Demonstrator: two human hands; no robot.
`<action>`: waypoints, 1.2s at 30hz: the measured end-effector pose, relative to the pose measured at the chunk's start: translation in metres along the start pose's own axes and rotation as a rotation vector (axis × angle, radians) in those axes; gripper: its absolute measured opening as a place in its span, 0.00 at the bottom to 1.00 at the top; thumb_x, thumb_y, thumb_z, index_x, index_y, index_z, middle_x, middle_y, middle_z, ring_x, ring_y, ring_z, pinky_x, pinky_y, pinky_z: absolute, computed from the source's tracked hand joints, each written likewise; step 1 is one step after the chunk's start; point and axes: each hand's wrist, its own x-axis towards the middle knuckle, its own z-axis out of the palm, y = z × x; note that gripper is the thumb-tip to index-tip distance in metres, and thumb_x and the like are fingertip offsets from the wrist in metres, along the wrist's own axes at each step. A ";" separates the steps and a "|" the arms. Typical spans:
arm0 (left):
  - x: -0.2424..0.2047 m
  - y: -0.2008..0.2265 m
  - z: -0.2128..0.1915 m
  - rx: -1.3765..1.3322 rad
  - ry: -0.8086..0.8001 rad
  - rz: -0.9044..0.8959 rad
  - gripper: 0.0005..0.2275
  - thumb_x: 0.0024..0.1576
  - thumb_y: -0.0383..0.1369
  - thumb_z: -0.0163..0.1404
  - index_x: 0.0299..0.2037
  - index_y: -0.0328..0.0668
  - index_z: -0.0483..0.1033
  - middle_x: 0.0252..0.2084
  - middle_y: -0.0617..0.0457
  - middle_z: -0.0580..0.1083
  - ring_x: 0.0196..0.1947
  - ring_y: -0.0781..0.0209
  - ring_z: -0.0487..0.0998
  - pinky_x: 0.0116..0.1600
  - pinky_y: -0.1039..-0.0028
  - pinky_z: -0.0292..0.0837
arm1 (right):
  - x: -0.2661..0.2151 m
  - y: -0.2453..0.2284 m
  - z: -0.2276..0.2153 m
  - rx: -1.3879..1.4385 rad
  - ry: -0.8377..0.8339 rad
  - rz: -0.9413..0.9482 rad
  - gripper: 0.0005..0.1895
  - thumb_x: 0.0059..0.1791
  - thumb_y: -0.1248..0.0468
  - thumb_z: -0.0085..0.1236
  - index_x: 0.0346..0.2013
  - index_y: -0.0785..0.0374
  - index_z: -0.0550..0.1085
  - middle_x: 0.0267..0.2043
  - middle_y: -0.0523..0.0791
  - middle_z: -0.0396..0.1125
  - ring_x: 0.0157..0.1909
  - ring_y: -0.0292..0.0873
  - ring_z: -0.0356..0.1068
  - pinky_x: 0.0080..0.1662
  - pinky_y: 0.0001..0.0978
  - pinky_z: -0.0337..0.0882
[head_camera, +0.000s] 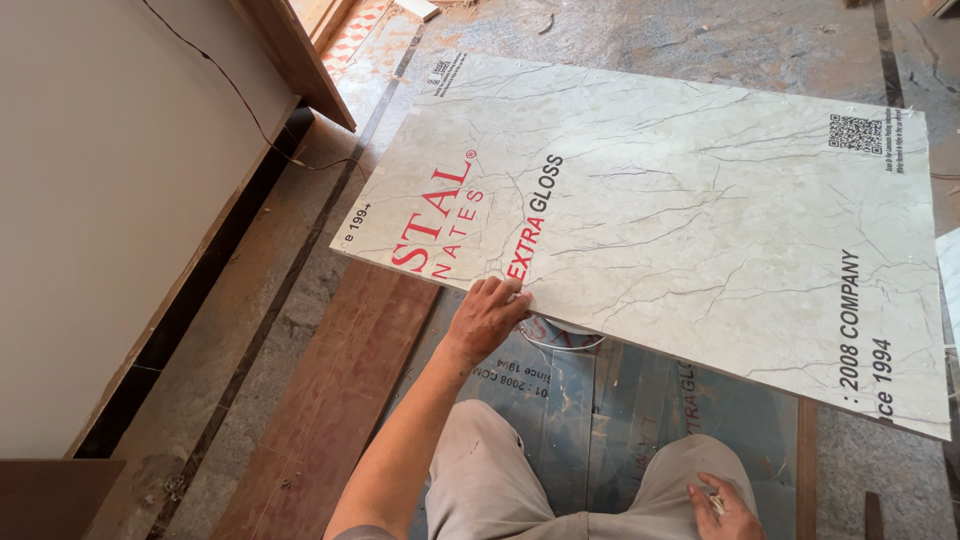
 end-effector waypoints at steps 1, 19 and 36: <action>0.001 0.001 -0.001 -0.009 0.003 -0.021 0.13 0.54 0.35 0.59 0.47 0.48 0.75 0.48 0.55 0.69 0.47 0.55 0.70 0.54 0.63 0.67 | 0.000 0.000 0.000 -0.002 -0.003 0.023 0.23 0.46 0.53 0.66 0.52 0.59 0.80 0.42 0.53 0.77 0.45 0.47 0.79 0.50 0.39 0.77; -0.004 0.003 0.004 -0.135 0.093 -0.175 0.14 0.52 0.36 0.63 0.40 0.40 0.73 0.46 0.53 0.68 0.48 0.53 0.71 0.55 0.62 0.68 | 0.001 0.003 -0.001 -0.026 -0.014 0.030 0.22 0.46 0.53 0.65 0.52 0.58 0.80 0.42 0.53 0.78 0.46 0.46 0.80 0.51 0.38 0.77; -0.013 0.007 -0.004 -0.105 0.168 -0.070 0.14 0.54 0.31 0.60 0.47 0.35 0.76 0.48 0.49 0.70 0.47 0.54 0.74 0.54 0.66 0.72 | 0.003 0.004 -0.002 -0.006 -0.029 0.082 0.24 0.47 0.50 0.65 0.54 0.58 0.80 0.38 0.53 0.79 0.43 0.47 0.82 0.49 0.38 0.78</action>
